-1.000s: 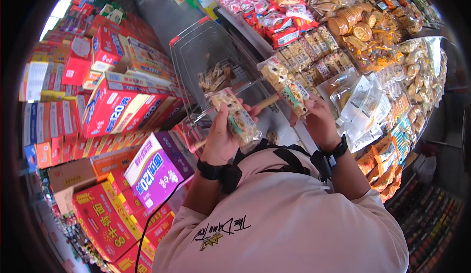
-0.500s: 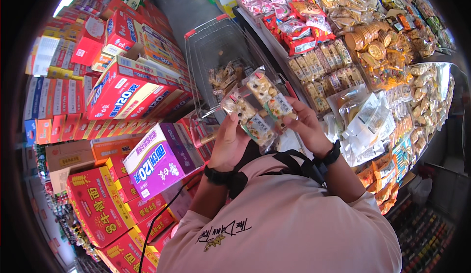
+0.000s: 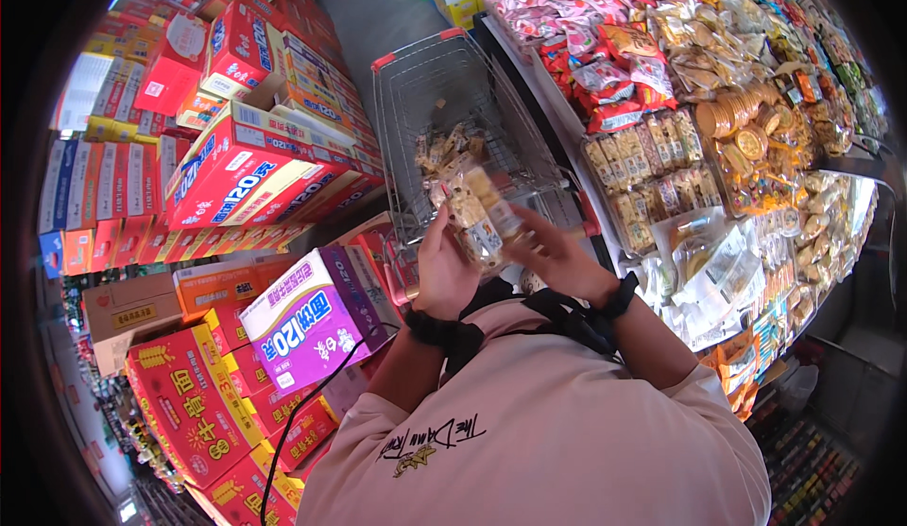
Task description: Selecting various snack items from a shelf and placing them into a shopping cart.
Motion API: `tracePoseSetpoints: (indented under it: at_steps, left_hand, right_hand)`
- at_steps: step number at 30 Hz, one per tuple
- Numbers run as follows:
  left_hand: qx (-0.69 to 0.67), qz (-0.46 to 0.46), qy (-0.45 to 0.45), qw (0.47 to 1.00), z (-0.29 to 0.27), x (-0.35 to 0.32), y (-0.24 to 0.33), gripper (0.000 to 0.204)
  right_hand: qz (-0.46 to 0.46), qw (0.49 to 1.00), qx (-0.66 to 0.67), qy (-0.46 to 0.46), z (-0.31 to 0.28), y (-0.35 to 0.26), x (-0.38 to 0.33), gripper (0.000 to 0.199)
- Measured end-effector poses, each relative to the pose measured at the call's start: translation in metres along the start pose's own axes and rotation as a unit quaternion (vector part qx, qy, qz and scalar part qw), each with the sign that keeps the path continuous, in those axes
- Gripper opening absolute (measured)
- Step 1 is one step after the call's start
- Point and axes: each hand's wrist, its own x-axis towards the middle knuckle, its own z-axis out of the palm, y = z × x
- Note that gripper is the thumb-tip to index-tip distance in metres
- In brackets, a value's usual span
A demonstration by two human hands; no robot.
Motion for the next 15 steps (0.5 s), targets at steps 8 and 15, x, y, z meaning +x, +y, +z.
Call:
tracePoseSetpoints:
  at_steps: [8,15]
  left_hand:
    - [-0.022,-0.021,-0.054,0.998,-0.068,0.062,0.04,0.05]
    - [0.055,-0.085,0.047,0.994,-0.109,0.111,0.072,0.047]
  right_hand:
    - [0.088,0.991,-0.077,-0.057,0.012,0.005,0.076,0.061]
    - [0.094,0.995,0.028,-0.019,0.018,0.049,0.177,0.064]
